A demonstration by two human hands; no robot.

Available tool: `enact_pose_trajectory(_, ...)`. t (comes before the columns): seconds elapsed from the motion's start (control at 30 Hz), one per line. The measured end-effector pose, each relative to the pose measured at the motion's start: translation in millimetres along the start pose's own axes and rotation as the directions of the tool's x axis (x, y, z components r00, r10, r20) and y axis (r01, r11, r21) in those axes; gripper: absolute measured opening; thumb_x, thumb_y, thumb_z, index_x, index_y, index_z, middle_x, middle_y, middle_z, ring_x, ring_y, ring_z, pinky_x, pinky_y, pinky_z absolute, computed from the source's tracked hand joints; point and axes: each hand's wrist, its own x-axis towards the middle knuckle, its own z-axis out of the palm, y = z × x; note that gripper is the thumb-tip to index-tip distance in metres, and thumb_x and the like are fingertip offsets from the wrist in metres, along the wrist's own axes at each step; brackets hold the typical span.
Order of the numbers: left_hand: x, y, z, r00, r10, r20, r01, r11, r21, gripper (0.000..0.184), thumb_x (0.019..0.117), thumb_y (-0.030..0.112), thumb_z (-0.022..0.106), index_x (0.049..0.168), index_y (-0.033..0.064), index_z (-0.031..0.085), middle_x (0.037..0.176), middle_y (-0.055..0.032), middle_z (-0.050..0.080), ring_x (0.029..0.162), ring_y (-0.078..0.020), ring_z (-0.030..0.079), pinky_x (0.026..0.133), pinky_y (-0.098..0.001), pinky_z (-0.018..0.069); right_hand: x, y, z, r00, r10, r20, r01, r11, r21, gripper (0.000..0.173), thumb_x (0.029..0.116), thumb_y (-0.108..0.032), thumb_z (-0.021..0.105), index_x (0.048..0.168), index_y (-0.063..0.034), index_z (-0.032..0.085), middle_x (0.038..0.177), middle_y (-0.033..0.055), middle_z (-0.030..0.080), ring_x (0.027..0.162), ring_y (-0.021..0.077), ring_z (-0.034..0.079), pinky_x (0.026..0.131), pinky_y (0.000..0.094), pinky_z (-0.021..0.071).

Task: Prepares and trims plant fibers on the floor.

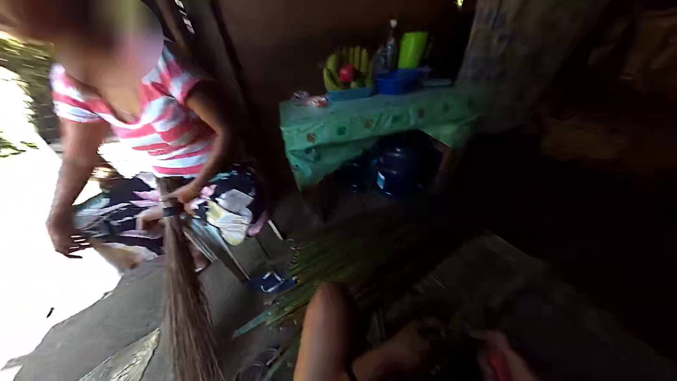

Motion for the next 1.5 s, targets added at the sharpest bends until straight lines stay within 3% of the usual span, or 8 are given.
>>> enact_pose_trajectory(0.07,-4,0,-3,0.999,-0.045,-0.021,0.045,0.999,0.002,0.030,0.1117,0.020,0.039,0.135,0.0052,0.050,0.085,-0.0001,0.056,0.064,-0.0075,0.055,0.061,-0.0256,0.0516,-10,3,23,0.970,-0.237,-0.053,0.210,0.930,-0.302,0.043,0.1089,-0.029,0.035,0.123,-0.0007,0.063,0.068,-0.0077,0.055,0.052,-0.0006,0.046,0.049,0.0169,0.0424)
enact_pose_trajectory(0.17,-11,2,0,0.986,-0.100,-0.134,0.102,0.995,0.011,0.028,0.1121,0.021,0.039,0.128,0.0033,0.054,0.079,0.0004,0.054,0.057,-0.0061,0.051,0.053,-0.0228,0.0479,-23,-3,38,0.949,-0.302,0.087,0.296,0.761,-0.577,0.038,0.1054,-0.027,0.049,0.119,0.0030,0.069,0.100,0.0125,0.071,0.086,0.0133,0.065,0.083,0.0342,0.0542)
enact_pose_trajectory(0.27,-7,0,2,0.986,-0.098,-0.137,0.100,0.995,0.011,0.021,0.1125,0.021,0.037,0.108,0.0066,0.053,0.069,0.0025,0.049,0.050,-0.0052,0.047,0.047,-0.0206,0.0437,-19,7,41,0.928,-0.333,0.167,0.355,0.660,-0.662,0.041,0.1037,-0.036,0.048,0.109,-0.0019,0.071,0.090,0.0126,0.070,0.083,0.0207,0.067,0.076,0.0434,0.0542)
enact_pose_trajectory(0.5,-1,-8,6,0.984,-0.058,-0.171,0.058,0.998,-0.003,0.020,0.1099,0.011,0.035,0.112,0.0044,0.054,0.065,0.0045,0.046,0.047,-0.0038,0.042,0.045,-0.0199,0.0396,1,16,39,0.875,-0.470,0.119,0.387,0.529,-0.755,0.044,0.1031,-0.042,0.049,0.099,-0.0042,0.071,0.083,0.0118,0.069,0.076,0.0254,0.068,0.068,0.0483,0.0552)
enact_pose_trajectory(0.67,-2,-5,7,0.986,-0.076,-0.149,0.072,0.997,-0.035,0.021,0.1121,0.017,0.037,0.107,0.0058,0.054,0.062,0.0053,0.042,0.045,-0.0033,0.038,0.044,-0.0191,0.0372,18,5,13,0.937,-0.349,0.023,0.239,0.593,-0.769,0.043,0.1041,-0.038,0.048,0.105,-0.0008,0.071,0.088,0.0164,0.069,0.084,0.0310,0.068,0.076,0.0542,0.0521)
enact_pose_trajectory(1.03,-12,-5,0,0.986,-0.159,-0.056,0.157,0.987,-0.038,0.027,0.1131,0.017,0.031,0.106,0.0046,0.054,0.057,0.0049,0.043,0.042,-0.0034,0.041,0.041,-0.0174,0.0381,41,-4,-30,0.906,-0.343,-0.249,0.063,0.689,-0.722,0.041,0.1078,-0.033,0.046,0.113,-0.0018,0.071,0.091,0.0174,0.069,0.086,0.0318,0.066,0.080,0.0569,0.0496)
enact_pose_trajectory(1.33,-3,-6,-2,0.980,-0.118,-0.163,0.115,0.993,-0.030,0.024,0.1122,0.014,0.034,0.101,0.0059,0.053,0.056,0.0047,0.043,0.041,-0.0039,0.040,0.041,-0.0187,0.0383,0,3,40,0.940,-0.288,0.184,0.333,0.648,-0.685,0.041,0.1033,-0.036,0.049,0.100,-0.0014,0.070,0.080,0.0137,0.065,0.076,0.0265,0.064,0.071,0.0485,0.0499)
enact_pose_trajectory(1.5,-4,-9,1,0.985,-0.129,-0.117,0.122,0.991,-0.060,0.025,0.1131,0.018,0.034,0.100,0.0064,0.052,0.056,0.0048,0.039,0.040,-0.0036,0.036,0.040,-0.0174,0.0346,20,5,21,0.939,-0.338,0.066,0.260,0.573,-0.777,0.042,0.1042,-0.037,0.049,0.102,-0.0007,0.070,0.086,0.0170,0.069,0.083,0.0323,0.068,0.075,0.0543,0.0522)
